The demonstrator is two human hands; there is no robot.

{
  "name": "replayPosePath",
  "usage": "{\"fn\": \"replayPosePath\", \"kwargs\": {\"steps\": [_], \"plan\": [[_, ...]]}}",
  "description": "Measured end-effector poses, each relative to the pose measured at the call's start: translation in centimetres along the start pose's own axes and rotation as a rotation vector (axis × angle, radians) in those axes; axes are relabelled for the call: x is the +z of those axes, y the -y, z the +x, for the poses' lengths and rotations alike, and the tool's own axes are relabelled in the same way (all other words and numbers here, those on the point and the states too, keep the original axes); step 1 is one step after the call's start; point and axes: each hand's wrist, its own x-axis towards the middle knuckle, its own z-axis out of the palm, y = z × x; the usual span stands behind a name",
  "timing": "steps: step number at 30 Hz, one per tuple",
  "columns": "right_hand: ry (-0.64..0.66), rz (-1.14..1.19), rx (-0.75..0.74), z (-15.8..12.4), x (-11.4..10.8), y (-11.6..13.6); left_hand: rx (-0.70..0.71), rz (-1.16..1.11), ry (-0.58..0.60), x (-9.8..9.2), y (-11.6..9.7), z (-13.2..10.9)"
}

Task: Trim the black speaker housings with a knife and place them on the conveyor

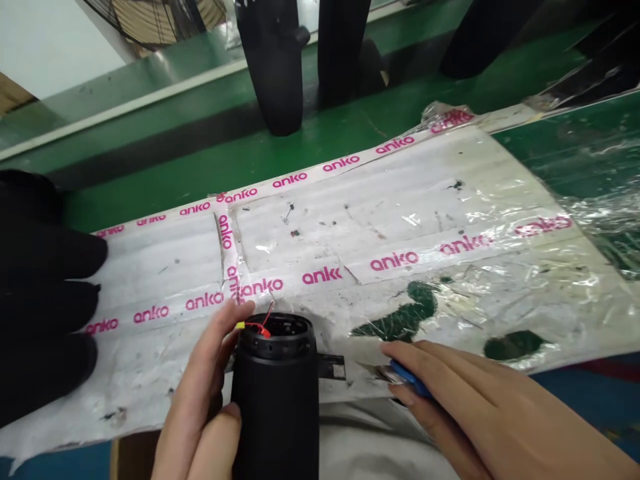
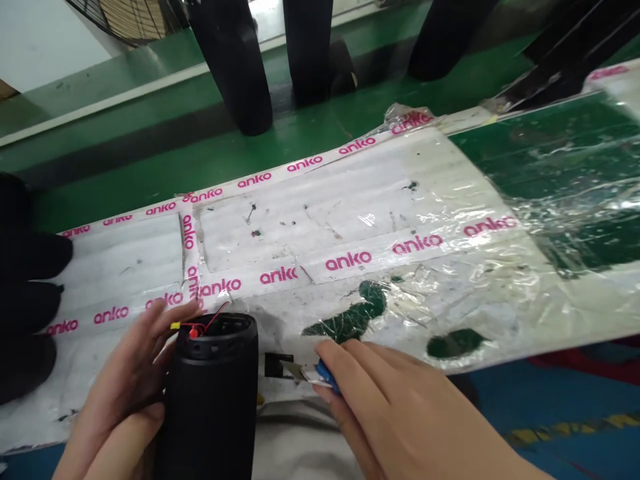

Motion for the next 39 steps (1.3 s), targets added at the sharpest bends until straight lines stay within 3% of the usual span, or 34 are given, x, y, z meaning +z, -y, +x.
{"fn": "replayPosePath", "kwargs": {"steps": [2, 5, 8, 12, 17, 19, 24, 27, 31, 35, 39], "plan": [[-0.016, 0.028, -0.022, 0.6, 0.6, 0.6, -0.016, 0.044, 0.009, 0.3, -0.6, -0.4], [0.028, 0.091, -0.063, 1.4, 1.1, 1.3, -0.032, 0.223, 0.126, 0.8, -2.0, -0.7], [0.037, 0.125, -0.062, 1.8, 1.4, 1.7, -0.048, 0.203, 0.169, 0.9, -2.9, -0.6], [0.023, 0.135, -0.054, 1.6, 1.1, 1.6, -0.093, -0.123, 0.216, 0.5, -2.0, 0.6], [0.007, 0.135, -0.066, 0.8, 0.4, 1.6, -0.091, -0.648, 0.493, 2.0, 0.7, 2.9], [0.018, 0.129, -0.071, 0.5, 0.3, 1.5, -0.104, -0.760, 0.538, 2.9, 1.2, 3.2], [0.043, 0.125, -0.039, 0.0, 0.2, 1.3, -0.105, -0.766, 0.492, 3.3, 1.0, 2.4], [0.040, 0.119, -0.024, -0.1, 0.0, 1.3, -0.007, -0.557, 0.495, 2.6, 1.0, 1.9], [0.033, 0.105, -0.023, -0.2, 0.1, 1.3, 0.108, -0.220, 0.344, 2.5, 0.2, 1.3], [0.023, 0.068, -0.034, 0.2, 0.4, 0.9, 0.110, -0.247, 0.289, 3.5, -1.1, 1.1], [0.050, 0.060, -0.048, 0.1, 0.2, 0.5, 0.045, -0.169, 0.233, 4.0, -1.0, 1.7]]}}
